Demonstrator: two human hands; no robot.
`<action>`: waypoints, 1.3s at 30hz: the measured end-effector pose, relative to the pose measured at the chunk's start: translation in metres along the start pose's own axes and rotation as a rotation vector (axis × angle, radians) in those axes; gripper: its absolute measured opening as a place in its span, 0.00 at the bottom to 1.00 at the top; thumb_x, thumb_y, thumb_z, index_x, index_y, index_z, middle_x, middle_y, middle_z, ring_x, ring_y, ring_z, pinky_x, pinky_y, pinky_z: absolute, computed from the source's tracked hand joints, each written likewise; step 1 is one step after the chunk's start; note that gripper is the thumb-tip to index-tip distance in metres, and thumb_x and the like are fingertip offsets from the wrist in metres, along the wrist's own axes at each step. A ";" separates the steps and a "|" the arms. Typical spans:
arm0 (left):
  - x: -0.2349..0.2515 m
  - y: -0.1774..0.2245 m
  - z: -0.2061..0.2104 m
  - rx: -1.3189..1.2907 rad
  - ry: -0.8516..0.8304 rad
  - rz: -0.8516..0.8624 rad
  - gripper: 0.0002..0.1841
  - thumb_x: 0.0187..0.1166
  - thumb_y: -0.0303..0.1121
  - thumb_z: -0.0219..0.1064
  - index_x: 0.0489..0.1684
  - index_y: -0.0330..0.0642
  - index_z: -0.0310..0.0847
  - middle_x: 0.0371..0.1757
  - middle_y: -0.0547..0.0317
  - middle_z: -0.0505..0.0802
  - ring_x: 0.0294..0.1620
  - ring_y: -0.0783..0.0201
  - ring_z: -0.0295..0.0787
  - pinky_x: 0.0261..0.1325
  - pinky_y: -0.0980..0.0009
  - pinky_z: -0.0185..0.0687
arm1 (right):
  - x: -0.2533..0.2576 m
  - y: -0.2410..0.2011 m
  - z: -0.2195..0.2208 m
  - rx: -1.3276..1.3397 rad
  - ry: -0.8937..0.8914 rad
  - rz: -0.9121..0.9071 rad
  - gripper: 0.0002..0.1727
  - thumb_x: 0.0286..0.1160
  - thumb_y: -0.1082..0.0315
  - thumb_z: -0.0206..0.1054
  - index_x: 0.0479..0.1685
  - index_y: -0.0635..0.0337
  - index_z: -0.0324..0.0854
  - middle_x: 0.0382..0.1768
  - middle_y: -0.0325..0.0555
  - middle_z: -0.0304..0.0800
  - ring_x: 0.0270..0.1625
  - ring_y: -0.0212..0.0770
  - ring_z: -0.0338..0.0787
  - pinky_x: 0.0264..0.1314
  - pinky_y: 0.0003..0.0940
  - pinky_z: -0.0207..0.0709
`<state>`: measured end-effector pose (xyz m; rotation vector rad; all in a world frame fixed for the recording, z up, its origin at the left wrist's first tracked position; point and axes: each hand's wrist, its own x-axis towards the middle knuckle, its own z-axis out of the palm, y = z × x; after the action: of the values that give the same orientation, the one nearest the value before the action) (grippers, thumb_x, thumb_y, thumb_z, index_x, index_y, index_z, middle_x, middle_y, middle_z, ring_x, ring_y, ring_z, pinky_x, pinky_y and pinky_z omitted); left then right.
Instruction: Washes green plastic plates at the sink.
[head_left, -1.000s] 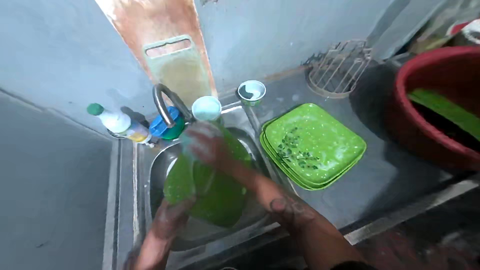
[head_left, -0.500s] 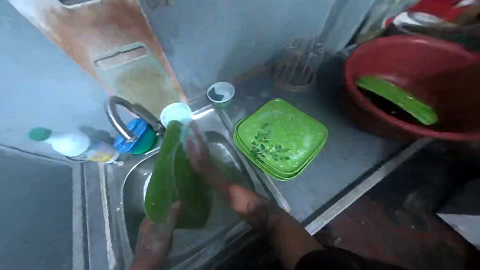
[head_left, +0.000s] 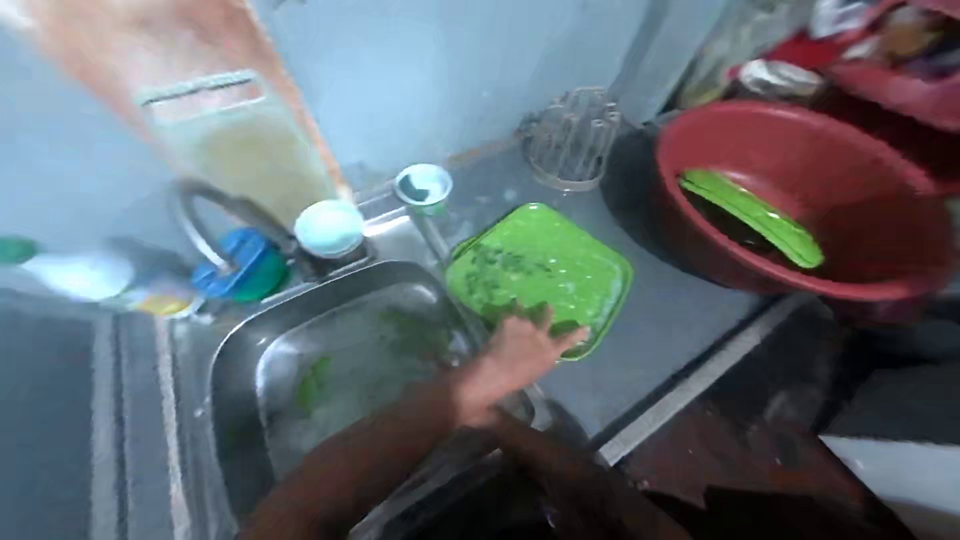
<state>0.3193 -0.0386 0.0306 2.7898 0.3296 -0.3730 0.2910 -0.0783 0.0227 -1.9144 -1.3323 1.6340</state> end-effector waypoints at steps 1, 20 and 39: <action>0.003 -0.006 0.003 -0.076 -0.010 -0.014 0.34 0.90 0.44 0.58 0.95 0.67 0.49 0.89 0.28 0.62 0.84 0.20 0.60 0.74 0.25 0.64 | 0.014 0.034 0.012 -0.119 -0.004 -0.102 0.23 0.88 0.71 0.58 0.76 0.76 0.72 0.74 0.65 0.80 0.78 0.47 0.79 0.84 0.38 0.64; -0.169 -0.173 0.206 -0.493 0.047 -0.979 0.31 0.84 0.35 0.60 0.81 0.19 0.63 0.89 0.22 0.56 0.93 0.29 0.44 0.92 0.41 0.43 | 0.148 -0.097 -0.057 -0.066 0.225 -0.482 0.31 0.88 0.61 0.62 0.85 0.65 0.63 0.72 0.67 0.80 0.67 0.55 0.88 0.70 0.51 0.81; -0.102 -0.207 0.197 -0.500 0.300 -0.766 0.28 0.86 0.37 0.59 0.83 0.32 0.68 0.87 0.31 0.67 0.90 0.30 0.55 0.88 0.33 0.46 | 0.290 -0.145 -0.046 -0.851 0.534 -0.463 0.28 0.89 0.47 0.52 0.78 0.53 0.78 0.77 0.63 0.78 0.82 0.66 0.73 0.80 0.70 0.63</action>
<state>0.1262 0.0700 -0.1769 2.1229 1.3596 -0.0104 0.2454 0.2399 -0.0382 -1.9746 -2.1672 0.2816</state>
